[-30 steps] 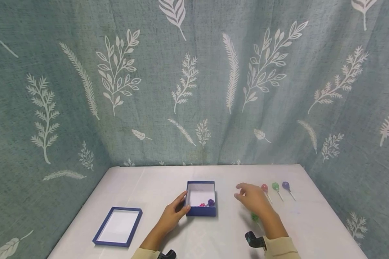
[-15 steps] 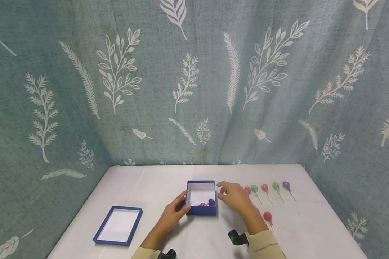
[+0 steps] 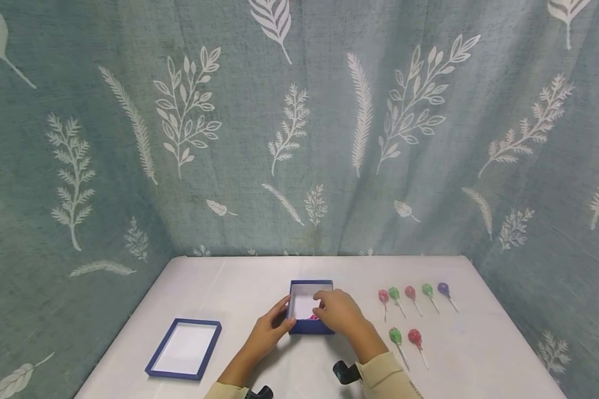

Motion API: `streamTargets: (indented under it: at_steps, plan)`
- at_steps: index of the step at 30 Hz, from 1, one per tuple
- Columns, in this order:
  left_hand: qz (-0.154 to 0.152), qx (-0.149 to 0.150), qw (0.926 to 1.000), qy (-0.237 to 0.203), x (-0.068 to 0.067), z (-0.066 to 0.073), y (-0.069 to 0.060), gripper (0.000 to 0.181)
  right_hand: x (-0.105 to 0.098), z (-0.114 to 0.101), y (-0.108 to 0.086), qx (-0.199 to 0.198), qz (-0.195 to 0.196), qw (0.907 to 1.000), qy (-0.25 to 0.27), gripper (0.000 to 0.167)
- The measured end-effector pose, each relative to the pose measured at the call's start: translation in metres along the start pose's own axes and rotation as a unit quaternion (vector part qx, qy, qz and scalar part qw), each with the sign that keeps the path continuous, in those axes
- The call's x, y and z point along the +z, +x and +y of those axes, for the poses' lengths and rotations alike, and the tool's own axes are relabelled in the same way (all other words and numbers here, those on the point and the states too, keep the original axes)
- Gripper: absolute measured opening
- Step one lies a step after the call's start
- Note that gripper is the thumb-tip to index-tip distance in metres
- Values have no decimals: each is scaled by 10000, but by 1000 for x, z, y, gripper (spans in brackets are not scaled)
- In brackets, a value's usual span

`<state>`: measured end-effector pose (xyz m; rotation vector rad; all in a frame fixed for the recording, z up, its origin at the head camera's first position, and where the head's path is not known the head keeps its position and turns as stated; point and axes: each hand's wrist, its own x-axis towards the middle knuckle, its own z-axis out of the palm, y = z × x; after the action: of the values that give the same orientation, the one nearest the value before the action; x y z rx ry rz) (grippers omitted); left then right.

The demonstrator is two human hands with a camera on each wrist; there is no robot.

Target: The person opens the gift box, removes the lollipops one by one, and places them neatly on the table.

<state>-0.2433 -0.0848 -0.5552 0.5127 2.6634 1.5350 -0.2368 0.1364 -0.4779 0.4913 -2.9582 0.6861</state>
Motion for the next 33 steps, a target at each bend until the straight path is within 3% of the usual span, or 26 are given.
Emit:
streamTargets:
  at_steps: [7, 21, 29, 33]
  plan:
    - [-4, 66, 10000, 50, 0, 1, -1, 61, 8, -9, 8, 7, -79, 9962, -864, 26]
    - [-46, -13, 10000, 47, -1, 4, -1, 62, 12, -12, 29, -104, -713, 9800, -1852, 26]
    - [-53, 43, 9999, 114, -2, 4, -3, 62, 12, -20, 33, -416, -920, 9780, -1823, 22]
    - [-31, 5, 9999, 131, -1, 3, -3, 62, 16, -21, 36, -309, -971, 9766, -1892, 26]
